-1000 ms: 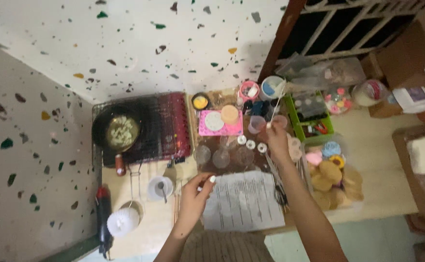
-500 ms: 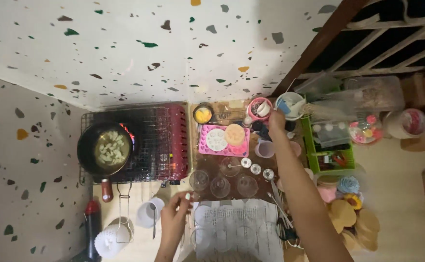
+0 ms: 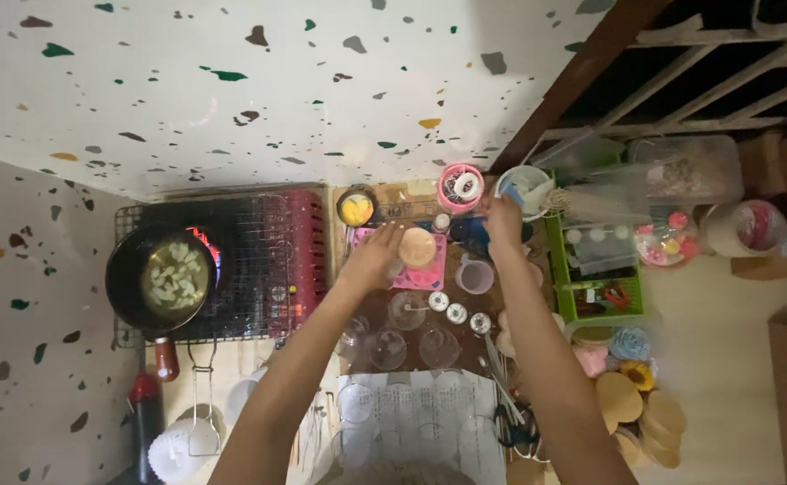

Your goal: Preparing candle wicks by threading them through holders and placing them in glass jars.

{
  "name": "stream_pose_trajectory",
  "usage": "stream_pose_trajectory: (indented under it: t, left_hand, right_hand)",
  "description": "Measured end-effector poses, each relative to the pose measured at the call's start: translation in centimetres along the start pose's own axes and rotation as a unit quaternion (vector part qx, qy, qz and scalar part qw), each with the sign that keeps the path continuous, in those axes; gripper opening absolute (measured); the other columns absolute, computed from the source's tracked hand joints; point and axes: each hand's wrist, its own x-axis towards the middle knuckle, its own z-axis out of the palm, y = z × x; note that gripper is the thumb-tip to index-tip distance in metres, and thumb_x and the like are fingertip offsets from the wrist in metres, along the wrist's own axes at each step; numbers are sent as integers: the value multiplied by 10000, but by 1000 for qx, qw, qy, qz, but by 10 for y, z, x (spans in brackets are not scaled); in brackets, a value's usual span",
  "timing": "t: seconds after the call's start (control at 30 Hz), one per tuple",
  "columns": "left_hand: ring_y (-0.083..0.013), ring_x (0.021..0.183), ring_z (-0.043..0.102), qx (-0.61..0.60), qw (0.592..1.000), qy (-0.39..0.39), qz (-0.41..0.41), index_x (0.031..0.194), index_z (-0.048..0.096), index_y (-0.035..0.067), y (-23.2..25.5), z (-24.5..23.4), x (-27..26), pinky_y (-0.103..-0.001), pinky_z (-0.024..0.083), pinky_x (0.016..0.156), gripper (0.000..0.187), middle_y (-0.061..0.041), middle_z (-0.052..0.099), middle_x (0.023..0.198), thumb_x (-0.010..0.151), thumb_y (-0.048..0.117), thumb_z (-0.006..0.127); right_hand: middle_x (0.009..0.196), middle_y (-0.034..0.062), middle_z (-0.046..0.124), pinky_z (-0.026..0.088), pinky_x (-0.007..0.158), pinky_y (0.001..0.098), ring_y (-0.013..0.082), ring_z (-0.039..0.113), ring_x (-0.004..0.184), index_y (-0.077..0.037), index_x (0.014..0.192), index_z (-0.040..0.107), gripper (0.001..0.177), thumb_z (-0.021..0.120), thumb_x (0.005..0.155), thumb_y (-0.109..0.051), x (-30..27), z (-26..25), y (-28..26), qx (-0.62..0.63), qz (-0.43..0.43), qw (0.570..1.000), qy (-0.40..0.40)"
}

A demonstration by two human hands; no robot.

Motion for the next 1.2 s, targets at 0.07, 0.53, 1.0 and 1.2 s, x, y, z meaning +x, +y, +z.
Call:
stream_pose_trajectory:
  t: [0.07, 0.53, 1.0, 1.2]
  left_hand:
    - [-396, 1344, 486, 69, 995, -46, 57, 1471, 377, 7, -5, -2, 15, -474, 435, 1100, 1029, -242, 486, 1466, 570, 73, 868]
    - [-418, 1234, 527, 102, 984, -143, 14, 1588, 165, 116, 0, 10, 13, -516, 395, 1108, 1399, -227, 543, 1293, 468, 242, 993]
    - [-475, 1348, 413, 22, 990, -136, -35, 1573, 182, 75, 14, -22, 19, -516, 414, 1082, 1334, -316, 383, 1469, 525, 316, 971]
    - [-429, 1284, 524, -53, 998, -39, -22, 1394, 526, 39, 40, -20, 59, -489, 474, 1055, 697, -261, 511, 1427, 813, 320, 789]
  right_hand:
    - [1021, 27, 694, 472, 745, 328, 137, 645, 894, -78, 1199, 604, 254, 543, 986, -202, -43, -5, -30, 44, -2, 999, -16]
    - [1044, 72, 725, 536, 753, 304, 174, 656, 865, -26, 1158, 723, 239, 566, 1100, -197, -107, -70, -31, -92, -110, 989, 31]
    - [889, 216, 714, 549, 722, 512, 406, 697, 820, -42, 973, 724, 258, 754, 860, -272, -90, 11, -27, -535, -301, 789, 16]
    - [891, 220, 713, 544, 719, 522, 412, 691, 800, -31, 1009, 721, 292, 747, 890, -296, -62, -10, -28, -561, -316, 763, 58]
